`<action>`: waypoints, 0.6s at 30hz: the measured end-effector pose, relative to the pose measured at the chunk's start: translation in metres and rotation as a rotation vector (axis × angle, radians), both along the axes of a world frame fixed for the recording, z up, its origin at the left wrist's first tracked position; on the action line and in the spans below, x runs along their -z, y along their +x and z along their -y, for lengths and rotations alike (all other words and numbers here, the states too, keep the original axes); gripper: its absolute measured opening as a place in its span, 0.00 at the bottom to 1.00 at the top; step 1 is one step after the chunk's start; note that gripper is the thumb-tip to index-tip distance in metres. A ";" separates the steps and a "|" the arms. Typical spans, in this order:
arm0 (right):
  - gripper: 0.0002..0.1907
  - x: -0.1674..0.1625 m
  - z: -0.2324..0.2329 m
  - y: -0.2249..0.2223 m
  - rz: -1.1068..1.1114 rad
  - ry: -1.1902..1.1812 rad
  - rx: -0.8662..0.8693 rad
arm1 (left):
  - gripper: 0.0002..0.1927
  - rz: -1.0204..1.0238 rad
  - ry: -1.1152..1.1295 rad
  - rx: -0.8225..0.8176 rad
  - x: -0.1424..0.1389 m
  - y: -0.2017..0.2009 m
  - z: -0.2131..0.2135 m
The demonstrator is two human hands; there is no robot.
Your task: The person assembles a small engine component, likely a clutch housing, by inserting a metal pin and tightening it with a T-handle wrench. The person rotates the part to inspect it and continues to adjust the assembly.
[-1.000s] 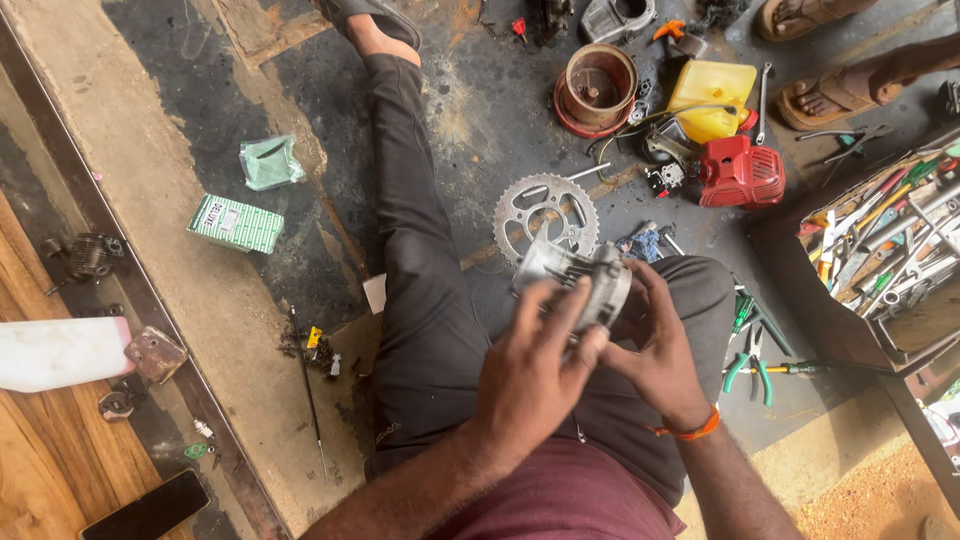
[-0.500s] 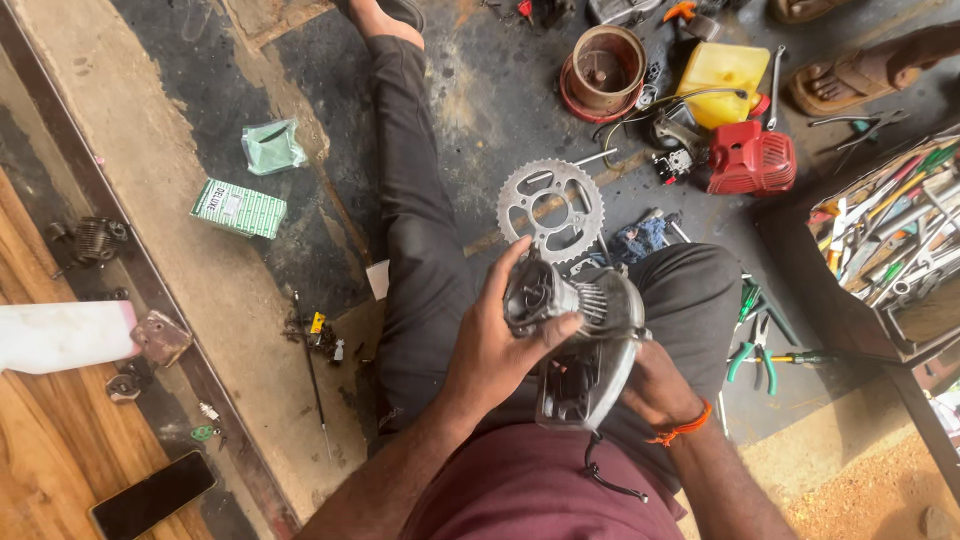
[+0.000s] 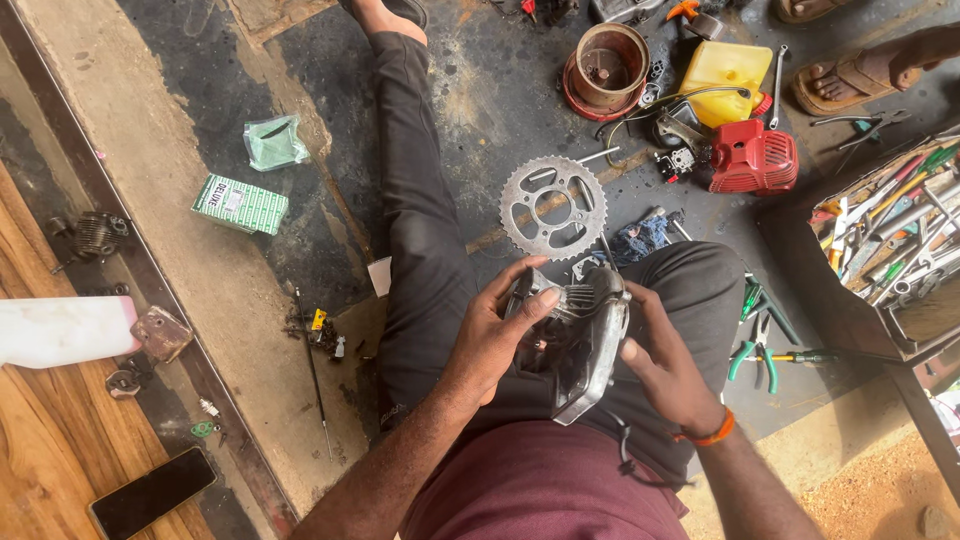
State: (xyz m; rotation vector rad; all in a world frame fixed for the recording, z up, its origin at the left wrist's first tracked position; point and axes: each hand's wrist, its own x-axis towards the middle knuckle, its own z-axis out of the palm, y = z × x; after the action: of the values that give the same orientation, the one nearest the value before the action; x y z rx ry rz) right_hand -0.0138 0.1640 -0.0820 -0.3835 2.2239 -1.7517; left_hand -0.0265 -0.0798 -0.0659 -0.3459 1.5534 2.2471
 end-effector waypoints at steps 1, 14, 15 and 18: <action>0.43 -0.001 -0.002 0.002 0.034 0.007 -0.006 | 0.33 0.009 0.008 0.003 0.003 0.000 0.000; 0.28 0.028 -0.022 0.010 0.416 -0.232 0.094 | 0.31 0.036 0.049 -0.005 0.006 0.004 0.000; 0.28 0.021 -0.022 0.012 0.216 -0.069 0.084 | 0.31 0.006 0.038 -0.008 0.004 0.004 0.000; 0.32 0.007 -0.014 0.009 0.428 -0.163 0.028 | 0.31 -0.076 -0.002 0.011 0.000 0.002 0.000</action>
State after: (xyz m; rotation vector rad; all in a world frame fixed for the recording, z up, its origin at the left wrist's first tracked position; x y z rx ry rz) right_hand -0.0049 0.1780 -0.0886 -0.0040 1.8024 -1.8310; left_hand -0.0244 -0.0798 -0.0662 -0.2548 1.5914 2.2747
